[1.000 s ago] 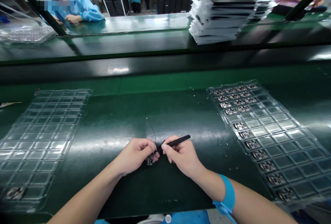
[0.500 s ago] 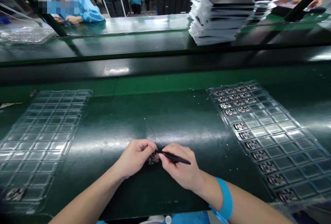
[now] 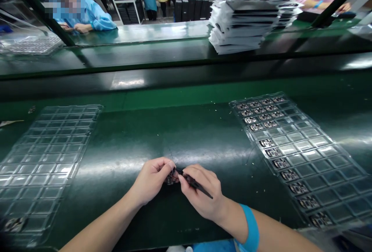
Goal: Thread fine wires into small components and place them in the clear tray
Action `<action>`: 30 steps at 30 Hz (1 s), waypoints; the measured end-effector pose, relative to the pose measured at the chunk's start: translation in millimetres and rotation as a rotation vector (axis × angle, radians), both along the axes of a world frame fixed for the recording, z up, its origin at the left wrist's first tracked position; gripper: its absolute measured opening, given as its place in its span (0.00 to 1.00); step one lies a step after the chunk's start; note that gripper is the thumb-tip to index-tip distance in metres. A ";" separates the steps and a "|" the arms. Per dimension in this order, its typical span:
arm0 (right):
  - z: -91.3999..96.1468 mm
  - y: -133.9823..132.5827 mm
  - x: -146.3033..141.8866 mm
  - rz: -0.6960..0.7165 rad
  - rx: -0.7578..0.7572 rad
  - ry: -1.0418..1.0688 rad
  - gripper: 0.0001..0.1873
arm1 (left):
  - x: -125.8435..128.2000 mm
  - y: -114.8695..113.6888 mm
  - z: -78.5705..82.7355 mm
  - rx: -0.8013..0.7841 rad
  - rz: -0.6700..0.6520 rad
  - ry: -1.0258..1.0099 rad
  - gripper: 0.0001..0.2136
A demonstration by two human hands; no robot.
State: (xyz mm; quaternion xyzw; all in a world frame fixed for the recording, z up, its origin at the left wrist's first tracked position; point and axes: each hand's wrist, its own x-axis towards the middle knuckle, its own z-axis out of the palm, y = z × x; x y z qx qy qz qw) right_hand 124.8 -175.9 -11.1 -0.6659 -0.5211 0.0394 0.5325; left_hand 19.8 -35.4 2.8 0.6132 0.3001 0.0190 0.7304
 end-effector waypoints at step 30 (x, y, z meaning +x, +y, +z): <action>-5.7 13.6 21.8 0.205 -0.361 0.919 0.15 | -3.7 -1.0 8.3 -0.164 -0.288 0.067 0.08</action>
